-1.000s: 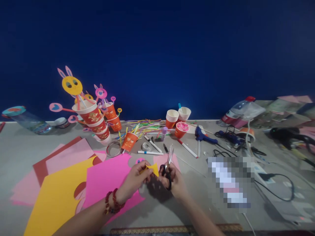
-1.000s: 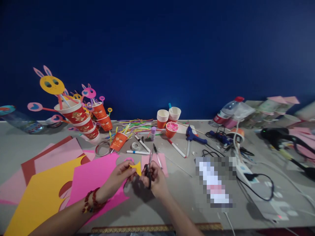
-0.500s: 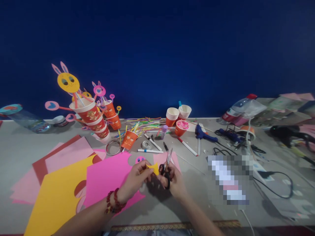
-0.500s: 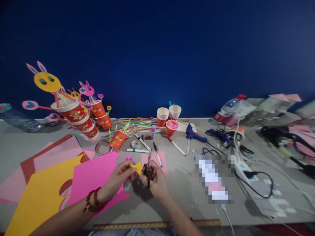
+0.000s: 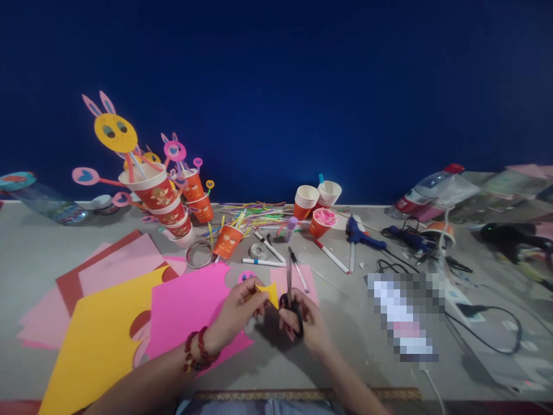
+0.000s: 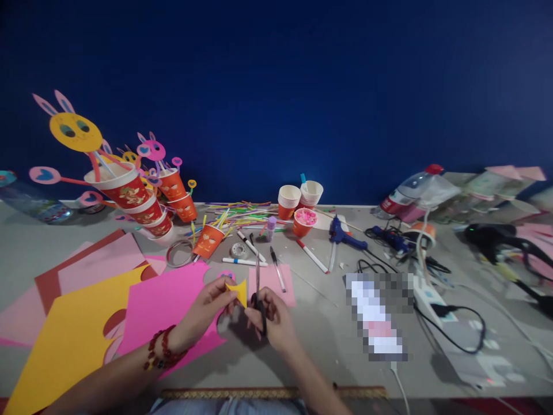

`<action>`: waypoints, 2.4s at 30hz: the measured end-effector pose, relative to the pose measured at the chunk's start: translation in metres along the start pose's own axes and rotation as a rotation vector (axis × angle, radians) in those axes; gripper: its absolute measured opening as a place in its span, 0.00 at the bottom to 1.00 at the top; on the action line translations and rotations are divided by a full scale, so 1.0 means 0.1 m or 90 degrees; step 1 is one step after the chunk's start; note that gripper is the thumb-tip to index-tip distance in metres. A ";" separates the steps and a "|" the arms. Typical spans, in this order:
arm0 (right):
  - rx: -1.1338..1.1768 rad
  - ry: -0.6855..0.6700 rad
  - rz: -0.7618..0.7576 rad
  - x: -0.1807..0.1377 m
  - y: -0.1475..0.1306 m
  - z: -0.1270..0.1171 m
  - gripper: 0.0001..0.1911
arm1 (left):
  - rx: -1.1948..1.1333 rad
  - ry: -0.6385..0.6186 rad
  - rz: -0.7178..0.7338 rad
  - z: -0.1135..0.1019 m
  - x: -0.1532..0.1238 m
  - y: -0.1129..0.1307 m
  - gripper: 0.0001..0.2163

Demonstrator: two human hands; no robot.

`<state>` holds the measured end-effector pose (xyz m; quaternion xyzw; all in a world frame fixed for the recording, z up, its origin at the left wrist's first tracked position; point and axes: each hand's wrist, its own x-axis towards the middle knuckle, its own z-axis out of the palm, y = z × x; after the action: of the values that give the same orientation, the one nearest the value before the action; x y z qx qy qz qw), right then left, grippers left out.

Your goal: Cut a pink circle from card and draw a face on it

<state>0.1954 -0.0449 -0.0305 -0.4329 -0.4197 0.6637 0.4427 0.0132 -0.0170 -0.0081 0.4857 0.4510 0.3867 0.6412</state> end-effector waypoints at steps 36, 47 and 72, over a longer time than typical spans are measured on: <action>-0.084 -0.095 0.070 -0.26 0.09 0.00 0.31 | -0.038 -0.024 0.039 -0.02 -0.03 0.05 0.12; -0.080 -0.092 0.072 -0.28 0.11 0.02 0.31 | -0.028 -0.025 0.043 -0.01 -0.05 0.08 0.12; -0.074 -0.089 0.080 -0.28 0.16 0.02 0.30 | -0.034 -0.008 0.026 -0.01 -0.06 0.08 0.14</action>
<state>0.1960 -0.0761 -0.0391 -0.4362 -0.4592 0.6932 0.3440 0.0100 -0.0202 0.0010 0.4801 0.4264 0.4088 0.6485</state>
